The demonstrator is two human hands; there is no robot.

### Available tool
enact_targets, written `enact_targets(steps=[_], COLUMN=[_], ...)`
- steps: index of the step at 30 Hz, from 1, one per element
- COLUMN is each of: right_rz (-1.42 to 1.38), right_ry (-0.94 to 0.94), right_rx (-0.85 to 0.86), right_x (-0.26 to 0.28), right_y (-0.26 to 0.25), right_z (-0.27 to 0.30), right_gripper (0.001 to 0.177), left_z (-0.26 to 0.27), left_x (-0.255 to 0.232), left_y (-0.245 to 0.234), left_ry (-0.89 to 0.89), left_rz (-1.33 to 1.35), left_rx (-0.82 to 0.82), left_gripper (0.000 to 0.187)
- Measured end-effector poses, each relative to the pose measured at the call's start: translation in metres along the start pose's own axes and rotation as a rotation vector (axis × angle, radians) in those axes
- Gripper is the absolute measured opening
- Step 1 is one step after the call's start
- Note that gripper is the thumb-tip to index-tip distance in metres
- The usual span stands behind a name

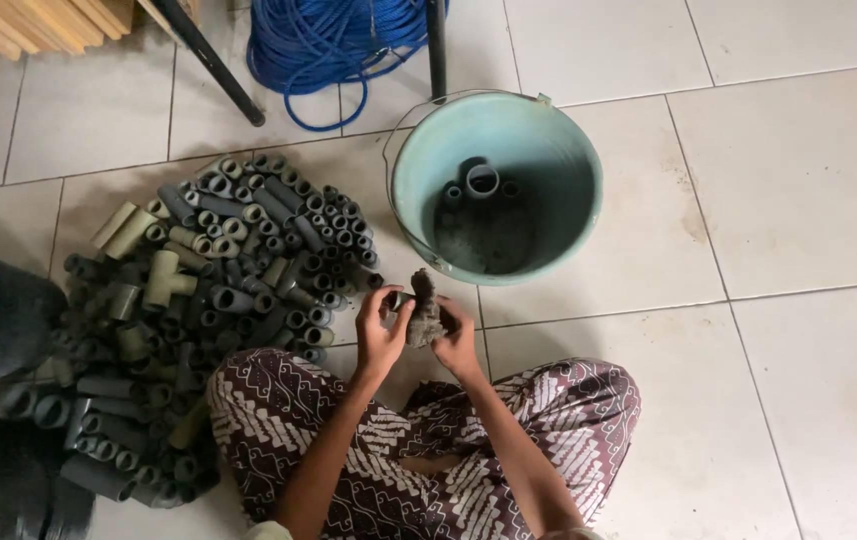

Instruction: The person sits on the floor and wipes various plastic pipe fittings with a cloth, then places them into a bucket. The person handles the fittings one at a time from a pile on the floor.

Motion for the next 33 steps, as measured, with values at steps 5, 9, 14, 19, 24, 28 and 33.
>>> enact_targets(steps=[5,9,14,19,24,28,33], right_rz=[-0.105,-0.187,-0.204,-0.2,-0.185,-0.253,-0.162], right_ry=[0.126,0.293,0.326,0.385,0.413,0.438,0.387], right_rx=[-0.109,-0.146,-0.139,-0.133,-0.098,-0.117,-0.105], right_x=[-0.002,-0.01,-0.019,-0.03,-0.025,-0.028,-0.038], right_y=[-0.002,-0.005,-0.002,-0.001,-0.003,-0.002,-0.004], right_z=[0.0,-0.004,-0.004,-0.004,-0.009,-0.007,-0.001], right_gripper=[0.033,0.02,0.014,0.012,0.007,0.012,0.013], left_z=[0.002,-0.021,-0.125,-0.202,-0.233,-0.229,-0.231], left_x=[-0.032,-0.053,-0.139,-0.116,-0.03,0.068,0.098], left_y=[0.002,-0.015,-0.006,0.04,0.103,0.155,0.176], left_ry=[0.021,0.153,0.39,0.372,0.04,0.636,0.661], left_rz=[-0.073,-0.117,-0.157,-0.39,-0.339,-0.941,-1.096], left_rx=[-0.211,-0.43,-0.027,0.65,0.922,0.953,1.123], left_gripper=[0.022,0.028,0.032,0.027,0.031,0.031,0.028])
Point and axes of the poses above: each hand's wrist, its own z-axis away from the middle knuckle, its own y-axis out of the palm, x = y × z, the point moved 1 cm from there along -z, towards the middle knuckle, and after that the axes turned 2 degrees about y, right-handed, at the moved point
